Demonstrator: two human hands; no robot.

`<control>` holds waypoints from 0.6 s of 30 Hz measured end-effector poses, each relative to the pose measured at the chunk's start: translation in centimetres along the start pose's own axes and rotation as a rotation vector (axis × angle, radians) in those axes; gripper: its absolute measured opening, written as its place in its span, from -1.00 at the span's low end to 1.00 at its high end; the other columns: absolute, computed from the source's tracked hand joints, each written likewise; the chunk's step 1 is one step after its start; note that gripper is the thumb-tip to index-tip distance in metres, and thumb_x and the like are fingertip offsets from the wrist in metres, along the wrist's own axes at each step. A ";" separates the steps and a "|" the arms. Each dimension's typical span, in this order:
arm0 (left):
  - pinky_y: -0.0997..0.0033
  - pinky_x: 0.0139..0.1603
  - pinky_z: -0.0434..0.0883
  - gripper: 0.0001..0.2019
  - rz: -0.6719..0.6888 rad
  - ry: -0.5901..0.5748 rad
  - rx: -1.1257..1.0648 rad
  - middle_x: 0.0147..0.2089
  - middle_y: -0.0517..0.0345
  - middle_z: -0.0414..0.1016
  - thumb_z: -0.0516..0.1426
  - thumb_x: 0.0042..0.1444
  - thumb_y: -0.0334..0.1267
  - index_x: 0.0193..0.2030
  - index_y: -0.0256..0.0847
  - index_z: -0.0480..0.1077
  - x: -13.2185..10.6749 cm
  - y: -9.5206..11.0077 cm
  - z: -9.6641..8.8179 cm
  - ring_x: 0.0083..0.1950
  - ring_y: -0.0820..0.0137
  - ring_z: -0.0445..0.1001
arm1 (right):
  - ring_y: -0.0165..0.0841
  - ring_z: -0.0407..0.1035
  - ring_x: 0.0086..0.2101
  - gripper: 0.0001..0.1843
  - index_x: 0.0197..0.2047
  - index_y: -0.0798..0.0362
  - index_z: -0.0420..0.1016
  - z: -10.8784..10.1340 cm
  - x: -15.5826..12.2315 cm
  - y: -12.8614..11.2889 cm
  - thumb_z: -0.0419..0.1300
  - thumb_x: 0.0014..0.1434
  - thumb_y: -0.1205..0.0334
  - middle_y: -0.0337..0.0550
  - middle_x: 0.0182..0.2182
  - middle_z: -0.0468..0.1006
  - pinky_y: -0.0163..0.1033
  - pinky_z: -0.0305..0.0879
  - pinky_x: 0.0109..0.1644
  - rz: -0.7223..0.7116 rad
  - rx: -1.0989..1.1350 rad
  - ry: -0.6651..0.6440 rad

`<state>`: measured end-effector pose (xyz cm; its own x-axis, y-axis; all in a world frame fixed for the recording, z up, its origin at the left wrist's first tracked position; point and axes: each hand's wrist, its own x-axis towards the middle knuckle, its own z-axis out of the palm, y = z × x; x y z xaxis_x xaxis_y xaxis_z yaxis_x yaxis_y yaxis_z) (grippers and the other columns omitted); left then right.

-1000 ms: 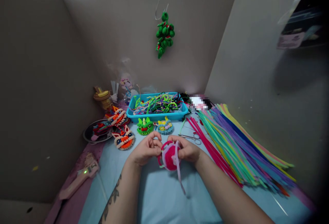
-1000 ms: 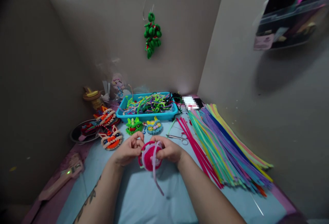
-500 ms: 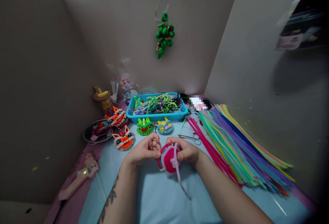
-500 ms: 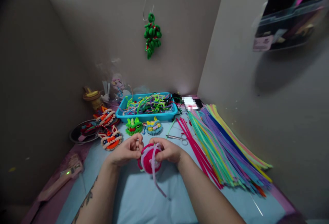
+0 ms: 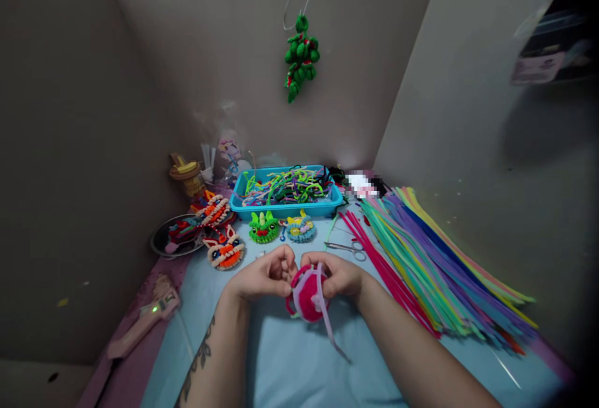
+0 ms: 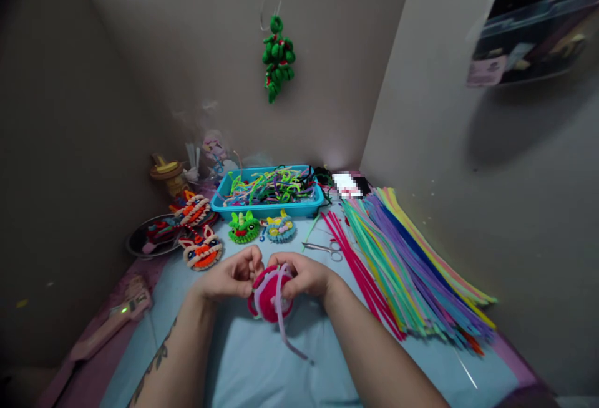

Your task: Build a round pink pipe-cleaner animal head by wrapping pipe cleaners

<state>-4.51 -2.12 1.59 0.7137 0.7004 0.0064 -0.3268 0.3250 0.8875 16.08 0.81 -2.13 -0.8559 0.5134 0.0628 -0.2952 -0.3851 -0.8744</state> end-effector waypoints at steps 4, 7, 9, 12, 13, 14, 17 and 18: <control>0.66 -0.50 0.22 -0.55 0.008 -0.018 0.001 -0.38 0.25 0.39 0.37 -0.20 -0.35 -0.29 -0.22 0.17 0.0 -0.1 0.1 -0.47 0.59 0.37 | -0.54 0.27 -0.55 -0.44 -0.30 0.14 0.36 -0.1 -0.1 0.0 0.50 -0.37 0.21 -0.31 -0.51 0.44 -0.47 0.16 -0.49 0.001 0.000 0.006; 0.65 -0.50 0.22 -0.54 0.016 0.003 0.020 -0.40 0.26 0.38 0.37 -0.20 -0.33 -0.29 -0.21 0.16 0.1 -0.1 0.1 -0.49 0.59 0.35 | -0.55 0.25 -0.57 -0.46 -0.32 0.14 0.35 0.0 -0.1 -0.2 0.50 -0.36 0.22 -0.32 -0.54 0.44 -0.48 0.15 -0.51 -0.010 0.012 0.021; 0.64 -0.50 0.22 -0.55 0.039 0.032 0.048 -0.41 0.26 0.37 0.37 -0.19 -0.33 -0.30 -0.20 0.15 0.2 -0.2 0.0 -0.49 0.59 0.33 | -0.55 0.25 -0.57 -0.46 -0.33 0.13 0.34 0.1 -0.2 -0.3 0.49 -0.36 0.21 -0.32 -0.54 0.44 -0.48 0.15 -0.52 -0.024 0.021 0.032; 0.63 -0.50 0.19 -0.57 0.099 0.114 0.094 -0.44 0.28 0.36 0.35 -0.16 -0.35 -0.32 -0.19 0.13 0.5 -0.2 -0.3 -0.50 0.59 0.31 | -0.54 0.25 -0.58 -0.46 -0.32 0.12 0.34 0.3 -0.3 -0.5 0.49 -0.36 0.19 -0.31 -0.53 0.44 -0.48 0.15 -0.53 -0.069 0.029 0.077; 0.63 -0.50 0.19 -0.57 0.115 0.145 0.107 -0.45 0.29 0.36 0.35 -0.16 -0.36 -0.33 -0.19 0.13 0.6 -0.3 -0.4 -0.50 0.60 0.31 | -0.54 0.25 -0.58 -0.46 -0.32 0.12 0.34 0.4 -0.3 -0.6 0.49 -0.35 0.18 -0.31 -0.53 0.45 -0.48 0.14 -0.53 -0.086 0.026 0.094; 0.63 -0.49 0.19 -0.58 0.128 0.177 0.119 -0.45 0.30 0.36 0.34 -0.15 -0.37 -0.33 -0.19 0.13 0.8 -0.3 -0.6 -0.50 0.60 0.31 | -0.54 0.26 -0.58 -0.46 -0.32 0.12 0.34 0.4 -0.3 -0.7 0.49 -0.34 0.18 -0.30 -0.53 0.46 -0.47 0.14 -0.54 -0.101 0.023 0.107; 0.63 -0.48 0.20 -0.58 0.156 0.254 0.138 -0.45 0.31 0.37 0.34 -0.16 -0.38 -0.30 -0.19 0.14 0.9 -0.4 -0.8 -0.49 0.60 0.32 | -0.53 0.25 -0.58 -0.47 -0.32 0.11 0.33 0.5 -0.2 -0.9 0.48 -0.32 0.15 -0.30 -0.53 0.46 -0.46 0.13 -0.53 -0.137 0.030 0.132; 0.63 -0.47 0.21 -0.59 0.156 0.266 0.140 -0.44 0.30 0.38 0.34 -0.14 -0.37 -0.28 -0.19 0.16 0.9 -0.4 -0.8 -0.49 0.60 0.33 | -0.54 0.25 -0.58 -0.46 -0.32 0.11 0.33 0.6 -0.2 -0.9 0.48 -0.33 0.14 -0.30 -0.53 0.45 -0.46 0.13 -0.53 -0.144 0.037 0.139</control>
<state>-4.21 -1.08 0.85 0.4695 0.8819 0.0431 -0.3181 0.1234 0.9400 16.25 0.63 -1.07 -0.7377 0.6651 0.1165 -0.4277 -0.3268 -0.8428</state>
